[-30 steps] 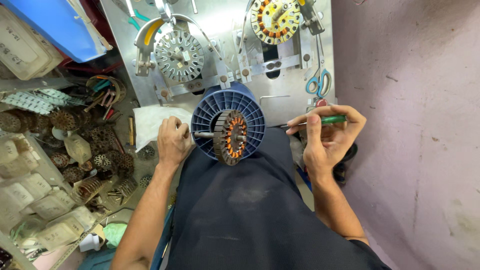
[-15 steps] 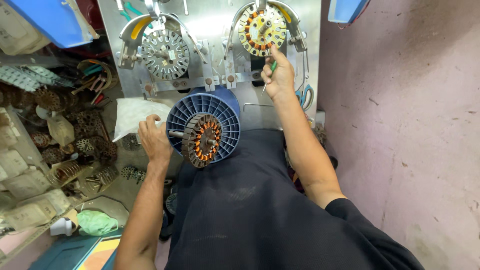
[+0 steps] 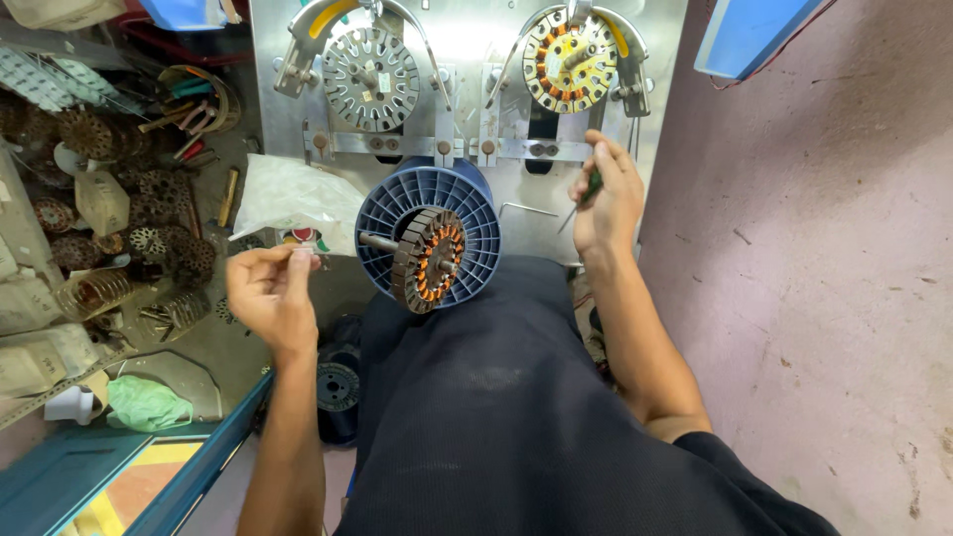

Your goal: The person uses a small screwdriver to adjust or secure components on a motor stator mounted in a jig. They repeatedly rotate the stator and apply the tool to different slots while occasionally pressing a button on the machine's control panel.

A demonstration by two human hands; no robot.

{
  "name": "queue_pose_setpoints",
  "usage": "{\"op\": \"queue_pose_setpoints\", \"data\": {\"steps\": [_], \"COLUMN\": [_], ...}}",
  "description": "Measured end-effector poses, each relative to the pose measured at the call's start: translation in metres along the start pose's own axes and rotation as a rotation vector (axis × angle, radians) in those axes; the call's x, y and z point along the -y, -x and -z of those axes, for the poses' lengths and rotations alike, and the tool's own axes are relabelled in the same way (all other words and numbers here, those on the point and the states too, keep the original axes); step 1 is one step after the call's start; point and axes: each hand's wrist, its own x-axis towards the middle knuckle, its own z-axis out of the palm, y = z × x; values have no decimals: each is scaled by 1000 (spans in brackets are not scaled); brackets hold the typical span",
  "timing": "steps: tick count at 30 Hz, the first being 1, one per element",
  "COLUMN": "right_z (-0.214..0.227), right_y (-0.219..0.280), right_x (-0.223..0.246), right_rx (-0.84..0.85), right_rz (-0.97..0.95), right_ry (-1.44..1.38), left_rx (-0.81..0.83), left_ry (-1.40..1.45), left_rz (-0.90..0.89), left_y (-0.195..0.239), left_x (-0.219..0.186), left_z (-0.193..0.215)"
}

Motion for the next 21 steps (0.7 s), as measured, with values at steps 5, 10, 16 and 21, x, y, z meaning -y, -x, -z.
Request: {"op": "queue_pose_setpoints", "data": {"steps": [5,10,16,21], "right_z": [-45,-109,-134,-135], "right_y": [109,173,197,214], "right_x": [55,87,84,63], "right_rx": [505,798,693,648], "right_rz": [491,926,1070,1032], "right_ry": [497,855,953,972], "left_rx": [333,607,645,755], "left_ry": [29,-33,-101,-123], "left_rz": [-305,-303,-503,-531], "left_y": [12,28,18,15], "left_x": [-87,-126,-134,-126], "left_z": [-23,-56,-56,-36]}}
